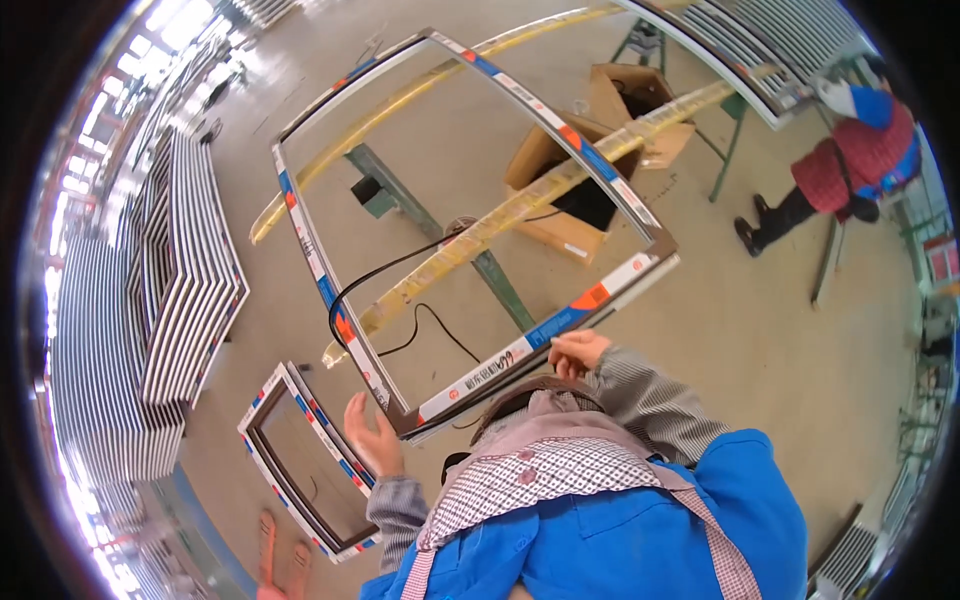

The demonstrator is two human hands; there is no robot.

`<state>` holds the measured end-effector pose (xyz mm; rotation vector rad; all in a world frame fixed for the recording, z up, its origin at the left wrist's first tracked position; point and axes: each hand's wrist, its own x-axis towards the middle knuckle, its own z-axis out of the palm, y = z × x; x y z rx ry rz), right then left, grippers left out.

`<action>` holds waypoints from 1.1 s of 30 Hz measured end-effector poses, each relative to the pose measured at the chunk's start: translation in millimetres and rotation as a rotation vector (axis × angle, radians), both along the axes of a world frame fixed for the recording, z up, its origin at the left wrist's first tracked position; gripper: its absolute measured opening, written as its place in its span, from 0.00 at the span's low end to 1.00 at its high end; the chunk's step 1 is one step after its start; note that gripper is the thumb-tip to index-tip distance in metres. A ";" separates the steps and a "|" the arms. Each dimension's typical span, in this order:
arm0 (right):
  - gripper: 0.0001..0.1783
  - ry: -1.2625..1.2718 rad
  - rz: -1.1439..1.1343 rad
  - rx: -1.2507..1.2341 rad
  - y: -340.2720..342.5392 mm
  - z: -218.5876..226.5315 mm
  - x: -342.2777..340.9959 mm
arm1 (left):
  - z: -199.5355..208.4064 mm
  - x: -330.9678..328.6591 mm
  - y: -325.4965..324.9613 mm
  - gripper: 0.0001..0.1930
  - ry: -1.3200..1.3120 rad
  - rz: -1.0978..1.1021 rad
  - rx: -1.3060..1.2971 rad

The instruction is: Applying a rubber gasket to a metal window frame and cutting it to size.

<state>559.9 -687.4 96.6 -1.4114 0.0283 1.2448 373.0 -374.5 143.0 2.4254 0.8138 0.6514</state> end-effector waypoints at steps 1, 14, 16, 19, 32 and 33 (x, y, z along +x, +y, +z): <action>0.19 -0.063 -0.007 0.039 7.0 14.6 21.7 | 3.2 15.1 -12.0 0.17 -0.019 -0.025 -0.010; 0.13 -0.838 0.660 -0.131 201.5 -88.4 292.3 | -31.7 135.7 -96.6 0.16 0.184 0.165 -0.092; 0.12 -1.021 0.874 -0.224 231.4 -123.2 289.0 | -36.2 139.1 -96.8 0.17 0.219 0.203 -0.079; 0.16 -0.953 1.119 -0.323 250.1 -213.0 283.8 | -34.6 150.6 -95.2 0.17 0.250 0.220 -0.105; 0.40 -0.956 1.368 -0.609 293.0 -166.6 259.9 | -51.8 147.4 -93.8 0.15 0.347 0.242 -0.097; 0.40 -0.958 1.373 -0.604 294.2 -173.1 259.1 | -51.2 147.0 -93.7 0.15 0.346 0.238 -0.086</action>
